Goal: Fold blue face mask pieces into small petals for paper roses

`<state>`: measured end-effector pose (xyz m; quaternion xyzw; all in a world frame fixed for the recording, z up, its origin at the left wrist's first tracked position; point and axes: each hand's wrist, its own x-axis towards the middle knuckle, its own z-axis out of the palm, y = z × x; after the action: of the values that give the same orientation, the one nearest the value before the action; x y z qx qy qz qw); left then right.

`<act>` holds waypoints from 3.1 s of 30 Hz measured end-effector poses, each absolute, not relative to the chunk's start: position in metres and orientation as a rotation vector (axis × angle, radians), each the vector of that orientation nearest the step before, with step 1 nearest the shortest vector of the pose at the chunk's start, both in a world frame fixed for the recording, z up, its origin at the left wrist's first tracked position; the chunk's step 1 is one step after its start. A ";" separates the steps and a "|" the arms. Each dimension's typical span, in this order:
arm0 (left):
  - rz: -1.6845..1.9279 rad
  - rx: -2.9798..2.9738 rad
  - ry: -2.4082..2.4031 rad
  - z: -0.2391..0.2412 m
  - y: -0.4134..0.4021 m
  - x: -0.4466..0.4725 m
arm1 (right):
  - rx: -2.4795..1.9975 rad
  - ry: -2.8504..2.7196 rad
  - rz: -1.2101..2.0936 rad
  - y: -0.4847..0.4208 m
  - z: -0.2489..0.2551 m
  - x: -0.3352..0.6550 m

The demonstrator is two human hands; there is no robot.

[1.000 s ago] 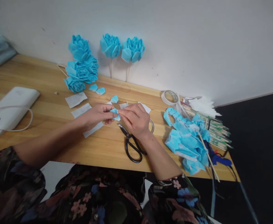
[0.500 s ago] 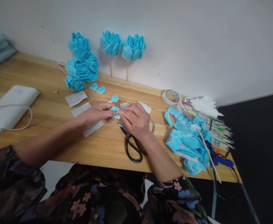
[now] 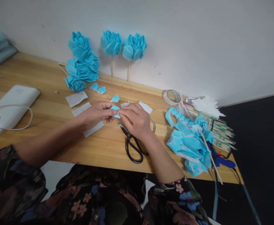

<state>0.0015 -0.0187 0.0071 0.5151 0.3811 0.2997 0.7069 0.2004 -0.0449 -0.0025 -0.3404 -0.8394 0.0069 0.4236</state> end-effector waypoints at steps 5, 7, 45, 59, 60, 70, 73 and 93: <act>0.710 1.111 0.869 0.007 -0.017 0.002 | -0.863 -2.151 0.070 -0.047 -0.001 0.201; 0.717 1.145 0.904 0.007 -0.015 0.002 | -0.902 -2.112 0.101 -0.049 0.000 0.200; 0.674 1.388 0.903 -0.002 -0.013 0.001 | -1.138 -1.496 1.060 -0.044 -0.016 0.192; 0.735 1.421 0.989 -0.001 -0.012 0.000 | -1.092 -1.328 1.288 -0.043 -0.011 0.199; 0.726 1.463 0.998 -0.001 -0.012 -0.001 | -1.086 -1.349 1.274 -0.042 -0.012 0.200; 0.865 1.505 0.938 -0.004 -0.011 0.000 | -1.120 -1.582 1.139 -0.042 -0.013 0.198; 0.841 1.495 0.911 -0.003 -0.012 0.001 | -1.094 -1.560 1.128 -0.042 -0.013 0.197; 0.759 1.610 0.918 -0.007 -0.015 0.002 | -1.110 -1.551 1.168 -0.043 -0.013 0.194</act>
<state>0.0020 -0.0154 -0.0074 0.6772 0.3862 0.3193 0.5388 0.1939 -0.0427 -0.0129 -0.4463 -0.6236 0.4698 0.4372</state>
